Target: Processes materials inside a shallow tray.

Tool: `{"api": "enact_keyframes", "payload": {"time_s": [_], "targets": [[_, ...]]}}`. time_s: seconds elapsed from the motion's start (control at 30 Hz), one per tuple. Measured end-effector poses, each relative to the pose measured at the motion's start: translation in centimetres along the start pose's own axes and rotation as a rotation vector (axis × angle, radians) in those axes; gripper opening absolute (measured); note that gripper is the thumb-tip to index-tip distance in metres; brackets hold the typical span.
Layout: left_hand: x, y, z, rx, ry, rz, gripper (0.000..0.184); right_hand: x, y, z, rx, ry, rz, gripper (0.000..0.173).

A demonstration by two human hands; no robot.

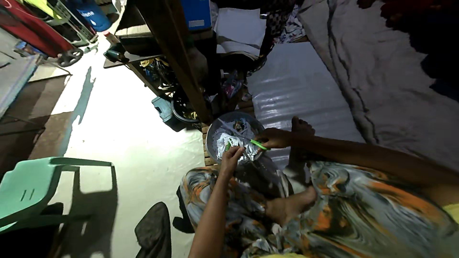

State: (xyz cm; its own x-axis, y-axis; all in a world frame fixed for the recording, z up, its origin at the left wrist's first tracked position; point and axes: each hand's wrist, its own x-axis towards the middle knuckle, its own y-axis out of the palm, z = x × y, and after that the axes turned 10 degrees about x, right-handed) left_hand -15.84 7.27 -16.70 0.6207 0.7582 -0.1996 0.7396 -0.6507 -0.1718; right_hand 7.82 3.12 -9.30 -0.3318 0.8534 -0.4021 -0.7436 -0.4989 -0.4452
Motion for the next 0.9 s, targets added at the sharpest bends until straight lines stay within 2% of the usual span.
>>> {"api": "enact_keyframes", "payload": {"time_s": [0.1,0.2,0.3,0.47,0.6,0.7,0.9], "targets": [[0.0,0.0,0.1,-0.008,-0.003,-0.005,0.022,0.0,-0.1,-0.4,0.015,-0.009,-0.032,0.033],[0.1,0.0,0.1,-0.031,0.002,-0.006,0.021,-0.2,-0.1,0.1,0.061,0.026,0.008,0.037],[0.1,0.1,0.2,-0.055,0.001,-0.003,0.020,-0.2,0.1,0.3,0.054,0.042,0.055,0.036],[0.0,0.0,-0.1,-0.067,-0.020,-0.008,0.021,-0.1,-0.1,-0.2,-0.007,-0.001,0.007,0.028],[0.1,0.1,0.0,-0.078,-0.017,-0.012,0.019,-0.2,-0.2,-0.5,0.001,0.000,-0.042,0.034],[0.1,0.1,0.1,-0.085,-0.001,-0.011,0.018,-0.4,-0.1,0.2,0.047,0.058,-0.004,0.038],[0.0,0.0,0.0,-0.061,0.002,-0.003,0.020,0.1,0.0,-0.9,0.011,-0.017,0.031,0.029]]}}
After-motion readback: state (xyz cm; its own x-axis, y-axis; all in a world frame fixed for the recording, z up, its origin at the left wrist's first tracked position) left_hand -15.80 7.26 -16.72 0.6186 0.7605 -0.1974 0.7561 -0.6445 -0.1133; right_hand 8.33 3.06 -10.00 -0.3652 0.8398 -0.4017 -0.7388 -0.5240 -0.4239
